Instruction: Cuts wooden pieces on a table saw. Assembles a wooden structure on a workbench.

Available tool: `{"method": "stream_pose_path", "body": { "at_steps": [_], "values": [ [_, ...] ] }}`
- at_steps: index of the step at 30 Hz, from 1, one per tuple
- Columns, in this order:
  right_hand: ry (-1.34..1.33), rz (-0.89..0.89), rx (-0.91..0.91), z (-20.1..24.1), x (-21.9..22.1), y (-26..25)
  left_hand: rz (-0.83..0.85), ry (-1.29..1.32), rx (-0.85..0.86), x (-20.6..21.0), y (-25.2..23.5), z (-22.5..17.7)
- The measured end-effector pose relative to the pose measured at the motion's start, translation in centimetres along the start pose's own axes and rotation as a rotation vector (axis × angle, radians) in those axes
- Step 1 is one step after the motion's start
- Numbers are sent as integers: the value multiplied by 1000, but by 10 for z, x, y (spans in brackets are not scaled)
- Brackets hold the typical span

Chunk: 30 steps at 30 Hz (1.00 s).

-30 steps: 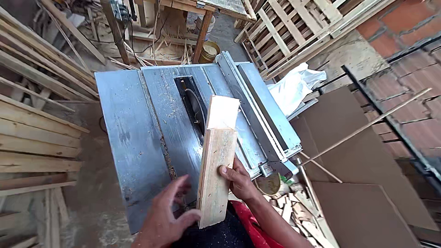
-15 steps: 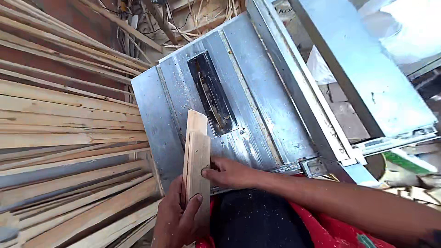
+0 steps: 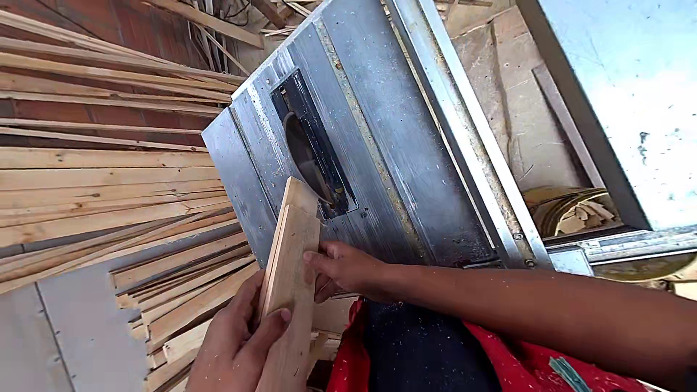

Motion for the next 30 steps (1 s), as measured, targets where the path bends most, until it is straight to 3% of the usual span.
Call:
{"method": "stream_pose_path", "body": {
  "at_steps": [4,14,30],
  "values": [
    [-64,93,-8,3,-5,-3,33,-153,-24,-7,14,-29],
    [-123,181,-21,6,-15,-1,-25,-183,-80,2,23,-65],
    [-137,177,-18,3,-31,-13,-13,-117,-49,12,-8,-53]
  ]
}}
Point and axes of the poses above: each hand's wrist, its own y-axis away from the middle knuckle, its own x-axis out of the palm, z = x × y, the point moved 5 cm from there along -y, towards the middle knuckle, and after that the axes turned 8 degrees about x, right-handed, at the moved point
